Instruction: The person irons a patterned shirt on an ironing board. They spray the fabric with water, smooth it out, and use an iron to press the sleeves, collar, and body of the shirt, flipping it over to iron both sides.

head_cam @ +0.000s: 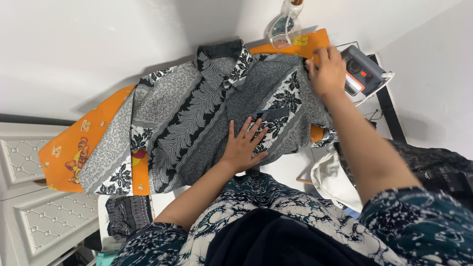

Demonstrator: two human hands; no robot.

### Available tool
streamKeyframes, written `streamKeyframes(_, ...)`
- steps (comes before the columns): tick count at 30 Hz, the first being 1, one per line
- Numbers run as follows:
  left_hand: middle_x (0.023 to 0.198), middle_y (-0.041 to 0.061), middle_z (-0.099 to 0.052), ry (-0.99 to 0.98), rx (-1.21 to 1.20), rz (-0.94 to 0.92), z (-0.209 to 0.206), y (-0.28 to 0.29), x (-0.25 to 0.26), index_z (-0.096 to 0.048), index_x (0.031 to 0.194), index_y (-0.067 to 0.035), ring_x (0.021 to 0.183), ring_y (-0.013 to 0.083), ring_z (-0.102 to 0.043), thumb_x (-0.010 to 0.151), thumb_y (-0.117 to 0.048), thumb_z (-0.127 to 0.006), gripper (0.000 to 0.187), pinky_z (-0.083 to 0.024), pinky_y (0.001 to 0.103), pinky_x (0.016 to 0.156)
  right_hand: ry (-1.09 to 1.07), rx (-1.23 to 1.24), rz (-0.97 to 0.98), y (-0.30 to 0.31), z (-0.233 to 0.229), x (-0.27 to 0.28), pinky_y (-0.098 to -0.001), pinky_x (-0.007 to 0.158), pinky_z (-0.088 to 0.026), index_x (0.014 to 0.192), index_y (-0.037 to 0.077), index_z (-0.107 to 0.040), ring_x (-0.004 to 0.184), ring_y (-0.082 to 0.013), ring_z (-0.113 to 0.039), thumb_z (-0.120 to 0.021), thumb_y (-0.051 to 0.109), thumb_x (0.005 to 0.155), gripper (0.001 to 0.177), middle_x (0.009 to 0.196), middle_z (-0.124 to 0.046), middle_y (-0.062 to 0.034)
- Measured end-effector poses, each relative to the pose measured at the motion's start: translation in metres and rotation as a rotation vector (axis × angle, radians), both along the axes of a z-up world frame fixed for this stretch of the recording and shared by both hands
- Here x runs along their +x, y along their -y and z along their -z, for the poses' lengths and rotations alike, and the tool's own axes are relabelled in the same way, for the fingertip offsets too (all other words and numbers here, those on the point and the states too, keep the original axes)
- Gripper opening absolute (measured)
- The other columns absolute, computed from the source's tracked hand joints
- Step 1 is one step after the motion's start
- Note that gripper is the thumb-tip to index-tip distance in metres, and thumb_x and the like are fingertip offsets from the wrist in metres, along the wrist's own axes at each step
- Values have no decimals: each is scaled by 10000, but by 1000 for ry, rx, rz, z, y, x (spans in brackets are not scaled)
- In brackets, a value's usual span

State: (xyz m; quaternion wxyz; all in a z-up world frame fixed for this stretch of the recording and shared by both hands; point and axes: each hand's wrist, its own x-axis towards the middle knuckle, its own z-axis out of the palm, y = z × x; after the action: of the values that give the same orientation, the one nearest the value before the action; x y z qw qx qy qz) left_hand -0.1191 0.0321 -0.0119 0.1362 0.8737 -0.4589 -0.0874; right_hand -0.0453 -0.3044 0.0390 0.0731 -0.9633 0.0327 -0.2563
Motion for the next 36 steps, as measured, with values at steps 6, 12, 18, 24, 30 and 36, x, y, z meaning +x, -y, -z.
streamKeyframes(6,1747,82,-167,117,10,109,13,21,-5,-224,1673,-171,1615,239,-118,1091,-520,-360,693,-57,523,1287,-806,284,523,-46,-4,-120,-490,823,-545,976,97,-788,885,-379,-706,-516,568,1106,559,909,-740,-181)
streamKeyframes(12,1713,68,-157,8,-67,155,16,24,-3,-190,1644,-244,1581,273,-107,1048,-562,-333,690,-42,567,1256,-379,690,233,-58,59,-194,-373,745,-605,989,58,-716,867,-298,-755,-663,374,947,323,936,-716,-141)
streamKeyframes(18,1707,72,-130,39,42,211,-1,25,1,-179,1633,-282,1574,309,-87,1021,-647,-318,727,-21,600,1237,-304,710,313,-31,94,-212,-381,747,-501,1144,27,-664,836,-285,-720,-581,331,1141,315,907,-690,-141)
streamKeyframes(24,1708,88,-127,-91,255,229,-19,31,-1,-241,1601,-353,1585,362,-38,1012,-667,-361,678,10,653,1217,-736,844,277,-17,90,-226,-352,670,-492,876,-30,-715,690,-173,-578,-742,471,940,506,721,-663,-98)
streamKeyframes(30,1722,101,-165,-37,-97,224,-13,46,-3,-222,1636,-244,1595,309,-113,997,-628,-393,765,-29,663,1243,-522,1249,396,-24,90,-217,-253,579,-426,966,101,-700,660,-97,-591,-682,443,926,345,737,-671,-9)
streamKeyframes(36,1720,95,-162,-81,-45,146,-5,42,8,-227,1643,-172,1591,271,-113,1025,-554,-409,750,-32,569,1265,-15,799,715,-55,64,-181,-279,605,-448,948,-6,-619,659,-138,-530,-771,311,974,353,748,-577,-48)
